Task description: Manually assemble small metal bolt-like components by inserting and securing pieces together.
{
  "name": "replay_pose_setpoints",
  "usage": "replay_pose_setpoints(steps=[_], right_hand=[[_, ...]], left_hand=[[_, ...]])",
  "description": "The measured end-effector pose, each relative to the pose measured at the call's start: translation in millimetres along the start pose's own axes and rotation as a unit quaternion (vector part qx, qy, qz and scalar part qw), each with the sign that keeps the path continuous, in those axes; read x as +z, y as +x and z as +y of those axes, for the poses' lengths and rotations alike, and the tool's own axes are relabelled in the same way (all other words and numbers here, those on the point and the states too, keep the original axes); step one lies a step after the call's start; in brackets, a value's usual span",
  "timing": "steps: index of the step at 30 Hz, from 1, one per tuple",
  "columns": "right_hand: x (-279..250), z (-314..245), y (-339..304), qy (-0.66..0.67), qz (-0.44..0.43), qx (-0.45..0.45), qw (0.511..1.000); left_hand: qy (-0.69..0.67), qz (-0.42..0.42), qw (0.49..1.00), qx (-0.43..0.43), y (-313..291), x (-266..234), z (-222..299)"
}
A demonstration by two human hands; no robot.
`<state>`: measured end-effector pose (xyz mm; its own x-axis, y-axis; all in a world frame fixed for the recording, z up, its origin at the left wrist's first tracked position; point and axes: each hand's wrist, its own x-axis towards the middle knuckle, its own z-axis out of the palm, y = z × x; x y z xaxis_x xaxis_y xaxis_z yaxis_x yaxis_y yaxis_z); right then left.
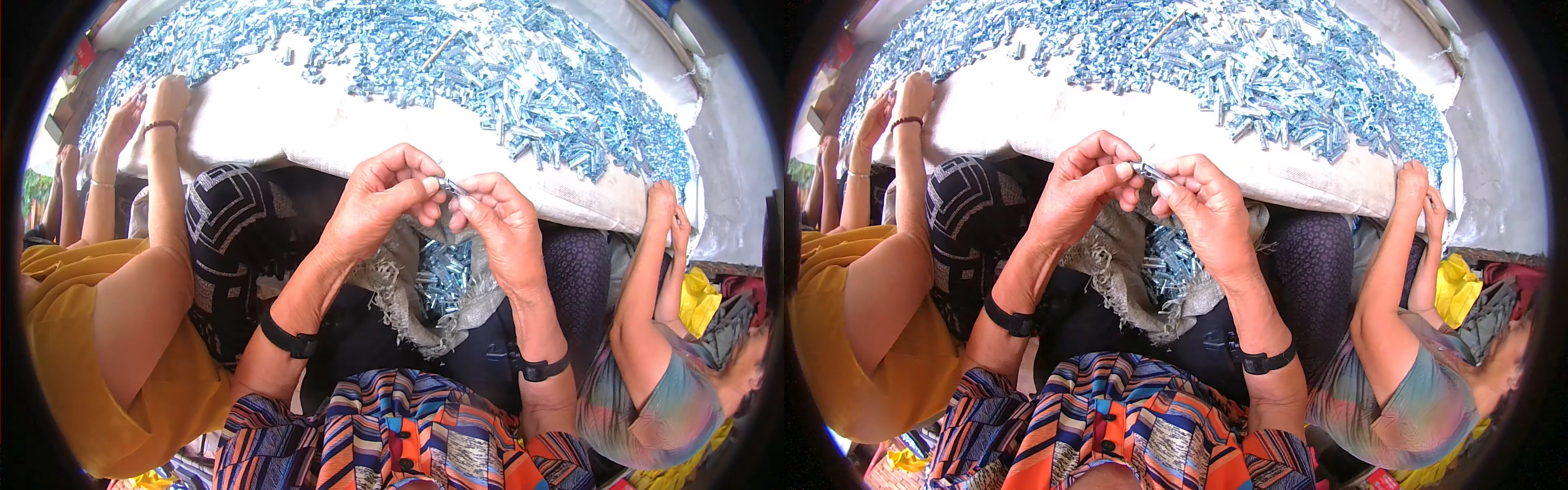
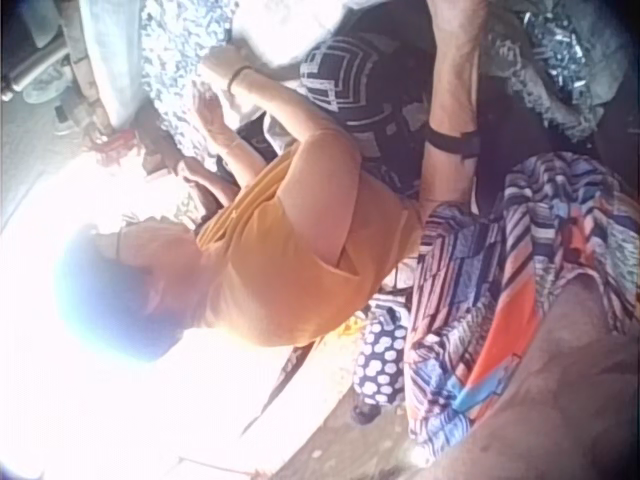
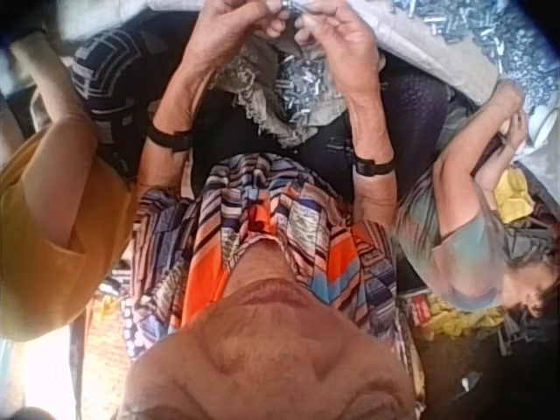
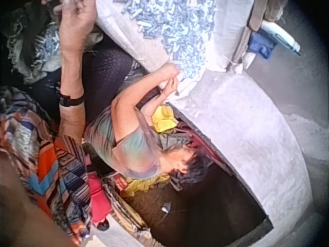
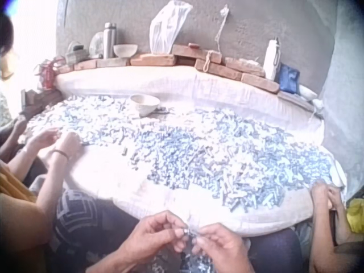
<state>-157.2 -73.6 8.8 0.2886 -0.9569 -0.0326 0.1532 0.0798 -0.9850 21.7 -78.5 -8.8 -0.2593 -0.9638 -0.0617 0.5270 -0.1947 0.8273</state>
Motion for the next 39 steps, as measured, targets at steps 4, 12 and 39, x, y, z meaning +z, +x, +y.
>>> replay_pose_setpoints(steps=[4,12,39], right_hand=[[3.2,-4.2,-0.9,-0.093,-0.026,0.014,0.995],[10.5,10.5,1.1,-0.231,0.046,-0.080,0.969],[-9.0,-17.5,-22.1,-0.077,-0.157,0.033,0.984]], left_hand=[[0.001,0.014,1.000,0.007,-1.8,-4.1,-4.2],[-0.001,0.038,0.999,0.035,-0.4,0.1,-7.1],[-0.114,-0.195,0.965,-0.133,-14.3,-5.4,-3.8]])
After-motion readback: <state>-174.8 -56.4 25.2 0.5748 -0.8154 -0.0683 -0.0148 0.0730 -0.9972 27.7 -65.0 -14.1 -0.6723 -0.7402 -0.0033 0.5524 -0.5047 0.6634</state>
